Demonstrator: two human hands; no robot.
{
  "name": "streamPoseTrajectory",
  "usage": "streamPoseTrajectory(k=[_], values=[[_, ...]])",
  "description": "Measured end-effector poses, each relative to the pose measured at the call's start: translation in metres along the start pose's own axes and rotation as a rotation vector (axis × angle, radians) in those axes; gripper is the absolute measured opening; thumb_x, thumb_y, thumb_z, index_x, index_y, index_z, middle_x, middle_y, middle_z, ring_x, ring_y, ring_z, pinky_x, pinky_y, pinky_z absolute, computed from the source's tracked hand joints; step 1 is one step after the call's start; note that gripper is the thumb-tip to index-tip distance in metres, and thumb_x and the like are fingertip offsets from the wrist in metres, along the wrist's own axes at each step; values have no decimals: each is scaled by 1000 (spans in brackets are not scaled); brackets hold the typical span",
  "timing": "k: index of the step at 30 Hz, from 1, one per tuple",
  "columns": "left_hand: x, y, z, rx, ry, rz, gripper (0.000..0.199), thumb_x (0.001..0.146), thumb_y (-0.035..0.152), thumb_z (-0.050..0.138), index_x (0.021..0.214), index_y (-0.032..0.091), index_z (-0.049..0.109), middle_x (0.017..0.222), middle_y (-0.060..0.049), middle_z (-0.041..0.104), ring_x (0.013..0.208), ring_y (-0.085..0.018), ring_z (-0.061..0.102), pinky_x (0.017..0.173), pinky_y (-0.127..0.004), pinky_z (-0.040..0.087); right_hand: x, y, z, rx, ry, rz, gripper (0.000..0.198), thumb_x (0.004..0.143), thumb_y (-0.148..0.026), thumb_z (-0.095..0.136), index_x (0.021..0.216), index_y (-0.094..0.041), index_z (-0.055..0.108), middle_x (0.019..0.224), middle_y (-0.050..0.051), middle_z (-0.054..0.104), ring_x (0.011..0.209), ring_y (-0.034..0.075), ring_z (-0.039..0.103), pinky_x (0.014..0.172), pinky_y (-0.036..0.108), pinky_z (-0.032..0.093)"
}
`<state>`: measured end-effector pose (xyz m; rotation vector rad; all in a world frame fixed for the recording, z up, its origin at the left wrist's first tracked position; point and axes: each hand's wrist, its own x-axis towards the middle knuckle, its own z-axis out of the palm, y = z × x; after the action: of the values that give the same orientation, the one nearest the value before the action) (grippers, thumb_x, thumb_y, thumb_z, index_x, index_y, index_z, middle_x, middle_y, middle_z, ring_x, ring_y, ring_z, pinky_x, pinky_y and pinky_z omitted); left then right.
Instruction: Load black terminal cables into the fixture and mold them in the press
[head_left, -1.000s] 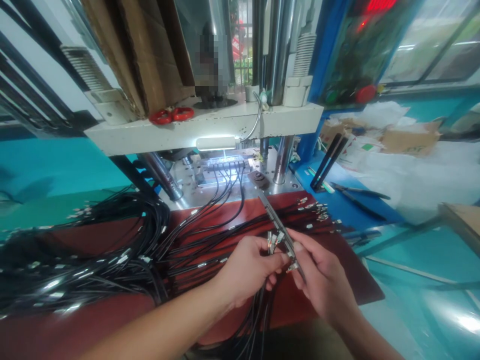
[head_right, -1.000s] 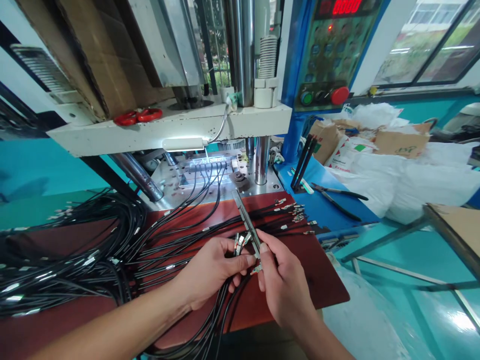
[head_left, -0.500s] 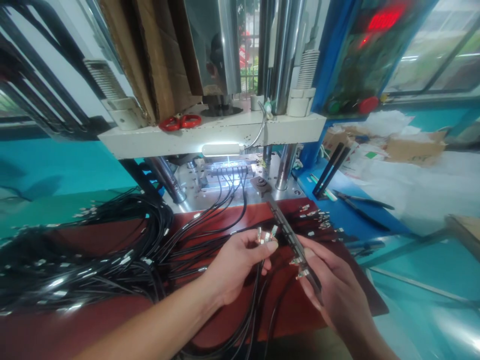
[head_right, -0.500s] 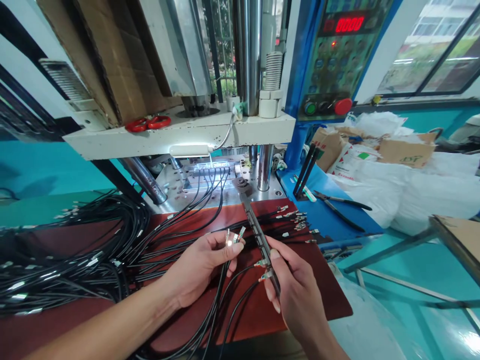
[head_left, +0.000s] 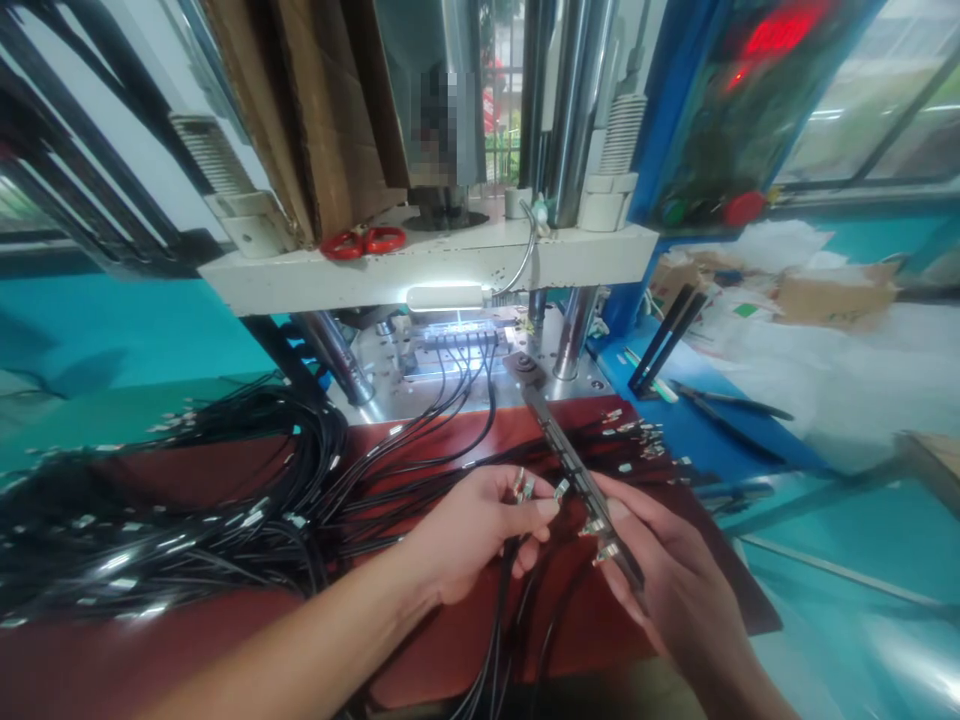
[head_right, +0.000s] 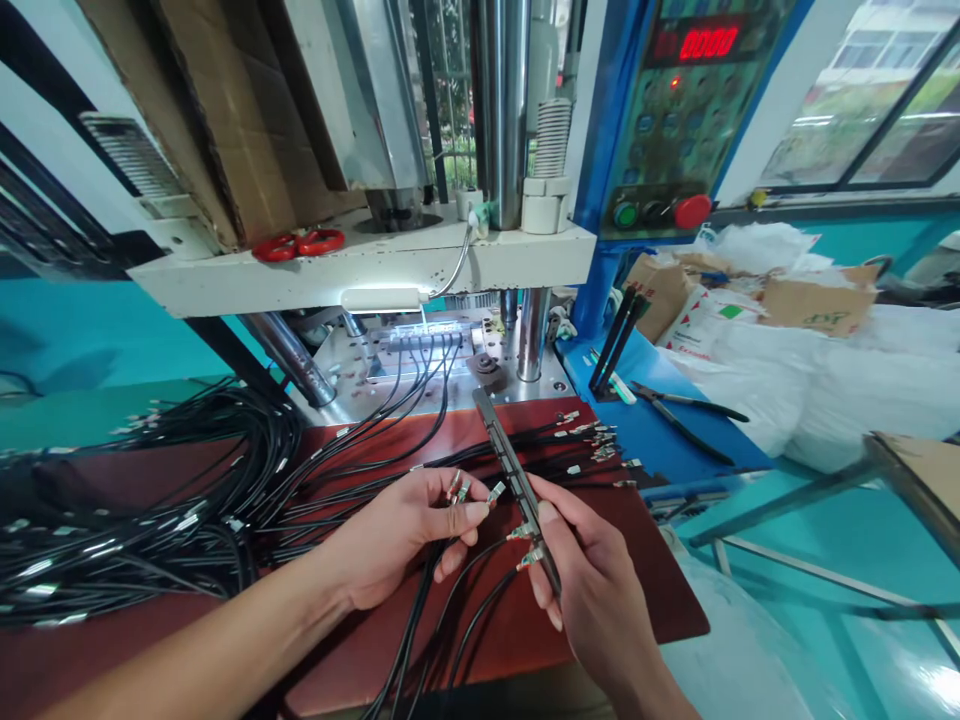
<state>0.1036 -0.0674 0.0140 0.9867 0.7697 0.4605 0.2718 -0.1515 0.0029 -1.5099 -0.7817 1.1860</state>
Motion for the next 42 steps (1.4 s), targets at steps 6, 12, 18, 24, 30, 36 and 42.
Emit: streamPoseTrajectory(k=[6, 12, 18, 24, 30, 36, 42], values=[[1, -1, 1, 4, -41, -74, 21, 77, 25, 71, 89, 13, 59, 64, 1, 57, 43, -7, 48, 40, -19, 34, 0, 2, -1, 31, -28, 16, 65, 81, -57, 64, 132, -16, 60, 47, -4, 48, 37, 10, 41, 33, 19, 34], [1, -3, 3, -7, -58, -125, 23, 75, 28, 74, 88, 14, 61, 62, 2, 56, 43, -6, 48, 40, -18, 35, 0, 7, 0, 26, -12, 16, 66, 84, -57, 61, 137, -17, 56, 45, -5, 48, 37, 10, 40, 34, 19, 33], [3, -2, 1, -39, -120, -176, 20, 75, 28, 74, 84, 13, 65, 63, 2, 56, 43, -5, 48, 39, -17, 34, -2, 4, 0, -8, -51, -6, 64, 82, -58, 61, 132, -17, 60, 43, -4, 47, 38, 11, 41, 34, 20, 34], [5, -4, 0, -54, -136, -185, 19, 75, 28, 74, 80, 12, 65, 60, 3, 53, 40, -4, 45, 37, -16, 30, -1, 11, 3, -29, 6, -27, 68, 82, -59, 61, 134, -16, 58, 43, -5, 48, 36, 9, 37, 34, 18, 29], [6, -10, 9, 41, -14, -102, 30, 71, 39, 77, 73, 15, 58, 56, 5, 50, 37, -4, 42, 34, -16, 29, -3, 13, 7, -78, 44, -32, 67, 81, -62, 60, 132, -19, 59, 43, -6, 44, 39, 11, 40, 35, 19, 30], [6, -15, 12, 90, 28, -80, 29, 72, 38, 75, 72, 17, 56, 55, 6, 50, 37, -5, 41, 35, -18, 29, -6, 11, 10, -172, 40, -100, 60, 84, -60, 57, 128, -19, 62, 49, -3, 52, 41, 11, 43, 38, 20, 35], [-3, 2, 1, 232, 100, 131, 34, 82, 47, 66, 71, 15, 61, 61, 0, 59, 53, -10, 53, 54, -24, 42, -4, 8, 9, 3, 46, 13, 54, 81, -56, 64, 124, -23, 64, 62, -2, 60, 44, 10, 45, 40, 19, 37]])
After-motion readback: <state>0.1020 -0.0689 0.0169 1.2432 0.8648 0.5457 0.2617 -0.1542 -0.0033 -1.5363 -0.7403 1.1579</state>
